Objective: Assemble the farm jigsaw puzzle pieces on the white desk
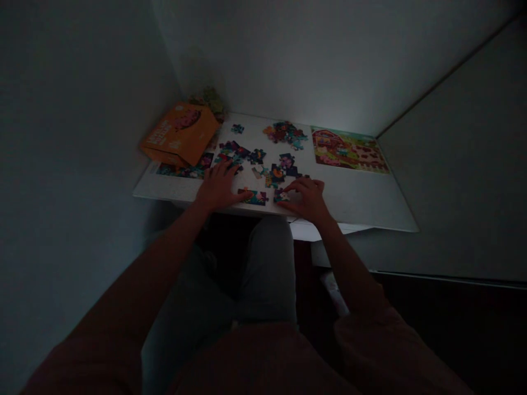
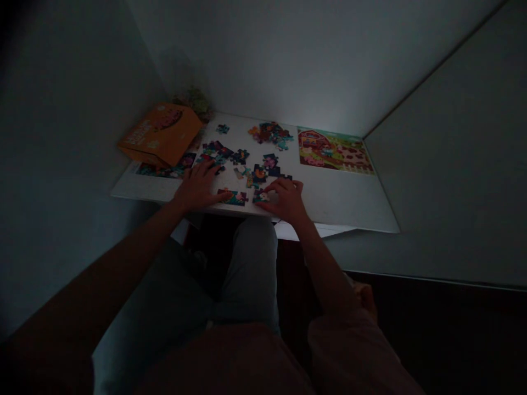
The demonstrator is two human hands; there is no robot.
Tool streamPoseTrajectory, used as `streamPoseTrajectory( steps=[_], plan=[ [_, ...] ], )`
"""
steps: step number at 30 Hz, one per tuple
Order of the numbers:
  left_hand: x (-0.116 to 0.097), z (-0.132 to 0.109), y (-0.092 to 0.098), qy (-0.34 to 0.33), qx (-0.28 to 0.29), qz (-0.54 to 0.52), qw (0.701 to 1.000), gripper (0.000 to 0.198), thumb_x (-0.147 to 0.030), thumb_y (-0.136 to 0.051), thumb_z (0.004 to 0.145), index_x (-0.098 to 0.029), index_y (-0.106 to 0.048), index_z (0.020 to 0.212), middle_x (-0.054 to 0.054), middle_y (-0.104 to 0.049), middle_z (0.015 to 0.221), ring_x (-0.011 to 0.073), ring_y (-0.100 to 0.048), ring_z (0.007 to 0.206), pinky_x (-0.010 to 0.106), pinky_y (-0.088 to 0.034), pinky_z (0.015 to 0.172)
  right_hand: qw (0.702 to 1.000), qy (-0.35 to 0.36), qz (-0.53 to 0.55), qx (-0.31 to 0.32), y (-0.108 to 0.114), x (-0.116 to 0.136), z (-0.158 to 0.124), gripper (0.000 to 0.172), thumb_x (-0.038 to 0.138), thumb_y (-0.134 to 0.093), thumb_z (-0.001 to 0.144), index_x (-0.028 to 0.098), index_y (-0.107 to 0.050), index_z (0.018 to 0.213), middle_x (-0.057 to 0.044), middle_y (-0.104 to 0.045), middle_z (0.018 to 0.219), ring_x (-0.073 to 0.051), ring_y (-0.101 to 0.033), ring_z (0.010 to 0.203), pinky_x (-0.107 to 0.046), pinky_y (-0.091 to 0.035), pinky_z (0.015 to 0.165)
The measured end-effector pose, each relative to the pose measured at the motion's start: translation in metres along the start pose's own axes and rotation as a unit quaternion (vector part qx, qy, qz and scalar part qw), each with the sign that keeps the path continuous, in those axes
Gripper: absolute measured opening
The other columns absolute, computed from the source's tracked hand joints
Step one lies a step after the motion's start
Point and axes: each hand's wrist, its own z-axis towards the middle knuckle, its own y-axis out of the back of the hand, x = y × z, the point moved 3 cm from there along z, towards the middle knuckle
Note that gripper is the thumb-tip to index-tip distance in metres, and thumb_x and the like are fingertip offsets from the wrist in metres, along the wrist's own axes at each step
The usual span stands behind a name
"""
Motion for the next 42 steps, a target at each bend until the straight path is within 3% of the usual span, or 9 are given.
streamPoseTrajectory(
  steps=[3, 9, 22, 27, 31, 33, 37, 42],
  plan=[
    [0.0, 0.0, 0.0, -0.003, -0.004, -0.007, 1.0, 0.108, -0.088, -0.065, 0.113, -0.023, -0.046, 0.198, 0.022, -0.04, 0.212, 0.0457, -0.036, 0.197, 0.07, -0.031, 0.162, 1.0, -0.012, 0.005, 0.019, -0.008, 0.019, -0.01, 0.033, 0.056, -0.102, 0.108, 0.034, -0.091, 0.13, -0.015, -0.089, 0.153, -0.044, -0.076, 0.154, -0.07, -0.043, 0.141],
    [0.002, 0.001, -0.002, -0.007, -0.005, -0.006, 1.0, 0.114, -0.09, -0.066, 0.113, -0.018, -0.044, 0.198, 0.025, -0.038, 0.212, 0.046, -0.034, 0.198, 0.068, -0.029, 0.162, 0.998, -0.02, 0.012, 0.05, -0.009, 0.034, -0.003, 0.032, 0.05, -0.099, 0.11, 0.031, -0.089, 0.133, -0.016, -0.089, 0.155, -0.043, -0.082, 0.147, -0.069, -0.04, 0.144],
    [0.0, -0.001, -0.001, -0.008, -0.007, -0.011, 1.0, 0.109, -0.084, -0.069, 0.114, -0.018, -0.045, 0.198, 0.025, -0.039, 0.212, 0.0463, -0.034, 0.198, 0.069, -0.029, 0.162, 0.997, -0.034, 0.036, 0.057, -0.009, 0.032, -0.001, 0.036, 0.047, -0.1, 0.108, 0.032, -0.09, 0.14, -0.015, -0.086, 0.161, -0.043, -0.079, 0.153, -0.067, -0.043, 0.142],
    [0.002, 0.0, -0.002, -0.008, -0.008, -0.023, 1.0, 0.111, -0.085, -0.071, 0.111, -0.02, -0.046, 0.198, 0.024, -0.039, 0.212, 0.0487, -0.035, 0.197, 0.072, -0.03, 0.161, 0.998, -0.026, 0.034, 0.037, -0.014, 0.029, -0.002, 0.044, 0.048, -0.103, 0.106, 0.029, -0.091, 0.144, -0.017, -0.085, 0.16, -0.045, -0.078, 0.155, -0.068, -0.043, 0.143],
    [0.002, 0.0, -0.002, -0.01, -0.009, -0.026, 1.0, 0.112, -0.084, -0.071, 0.111, -0.018, -0.046, 0.198, 0.025, -0.039, 0.212, 0.0487, -0.035, 0.197, 0.072, -0.029, 0.161, 0.999, -0.015, 0.031, 0.031, -0.015, 0.029, -0.003, 0.064, 0.05, -0.102, 0.108, 0.031, -0.085, 0.166, -0.017, -0.082, 0.165, -0.043, -0.081, 0.145, -0.068, -0.046, 0.141],
    [0.001, 0.0, -0.001, -0.008, -0.006, -0.025, 1.0, 0.112, -0.083, -0.072, 0.111, -0.017, -0.046, 0.198, 0.025, -0.039, 0.212, 0.0485, -0.035, 0.197, 0.071, -0.029, 0.162, 0.999, 0.002, 0.023, 0.038, -0.014, 0.031, -0.004, 0.06, 0.052, -0.097, 0.113, 0.035, -0.087, 0.17, -0.017, -0.081, 0.166, -0.044, -0.077, 0.154, -0.069, -0.046, 0.141],
    [0.001, 0.0, 0.0, -0.009, -0.009, -0.024, 1.0, 0.112, -0.084, -0.072, 0.111, -0.017, -0.047, 0.197, 0.025, -0.04, 0.212, 0.0474, -0.035, 0.198, 0.07, -0.028, 0.162, 0.998, 0.004, -0.006, 0.064, -0.012, 0.033, -0.003, 0.038, 0.053, -0.08, 0.125, 0.045, -0.095, 0.158, -0.015, -0.082, 0.164, -0.044, -0.076, 0.159, -0.072, -0.047, 0.14],
    [0.0, 0.0, 0.0, -0.007, -0.011, -0.026, 1.0, 0.112, -0.085, -0.069, 0.11, -0.019, -0.047, 0.197, 0.023, -0.041, 0.211, 0.0476, -0.036, 0.197, 0.07, -0.029, 0.162, 0.996, -0.011, -0.045, 0.079, -0.011, 0.038, -0.001, 0.039, 0.056, -0.078, 0.125, 0.048, -0.095, 0.159, -0.014, -0.081, 0.167, -0.045, -0.076, 0.161, -0.072, -0.049, 0.141]
  ],
)
